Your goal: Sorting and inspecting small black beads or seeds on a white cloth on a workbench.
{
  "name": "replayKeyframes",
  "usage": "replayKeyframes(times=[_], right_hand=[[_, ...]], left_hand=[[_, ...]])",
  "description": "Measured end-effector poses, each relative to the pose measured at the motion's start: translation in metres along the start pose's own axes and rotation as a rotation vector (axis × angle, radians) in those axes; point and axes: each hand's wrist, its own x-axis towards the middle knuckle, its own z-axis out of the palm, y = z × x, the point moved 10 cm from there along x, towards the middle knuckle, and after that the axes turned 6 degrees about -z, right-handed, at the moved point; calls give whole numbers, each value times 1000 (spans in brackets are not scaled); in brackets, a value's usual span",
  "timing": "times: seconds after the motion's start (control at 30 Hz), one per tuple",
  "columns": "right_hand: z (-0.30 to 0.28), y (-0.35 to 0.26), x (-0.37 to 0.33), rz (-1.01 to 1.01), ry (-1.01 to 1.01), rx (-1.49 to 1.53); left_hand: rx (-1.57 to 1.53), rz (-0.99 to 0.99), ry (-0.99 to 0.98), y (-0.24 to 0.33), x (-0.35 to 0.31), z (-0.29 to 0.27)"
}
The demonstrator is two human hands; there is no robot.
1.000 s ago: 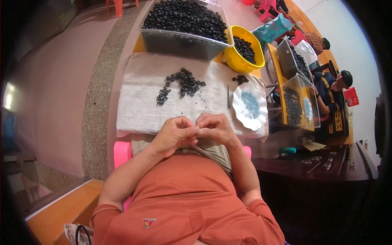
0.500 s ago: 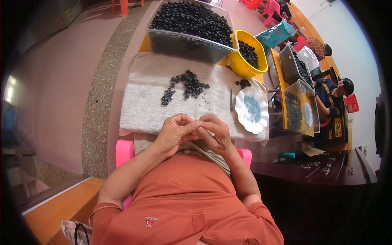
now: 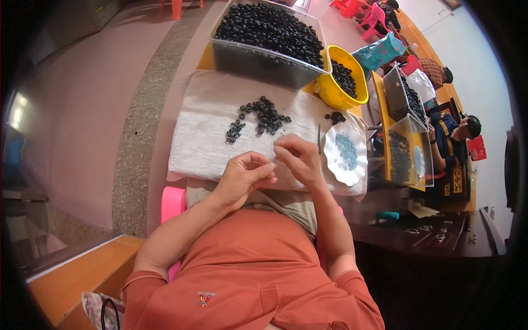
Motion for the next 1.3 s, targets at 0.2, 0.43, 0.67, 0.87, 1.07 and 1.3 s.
replayKeyframes(times=[0.2,0.43,0.67,0.87,1.07,1.3], right_hand=[[38,9,45,-182,-162,-367],[60,3,61,-284,-218,-878],[77,-1,68,-338,-286,-878],[82,5,73,-295,-370,-882],[62,-3,63,-367,-178,-635],[37,1,45,-390,-128,-342]], left_hand=[[33,50,-39,4,-1,5],[49,58,-32,9,-2,4],[29,55,-30,10,-2,6],[22,49,-17,9,-3,5],[20,50,-3,11,-3,2],[35,57,25,11,-2,1]])
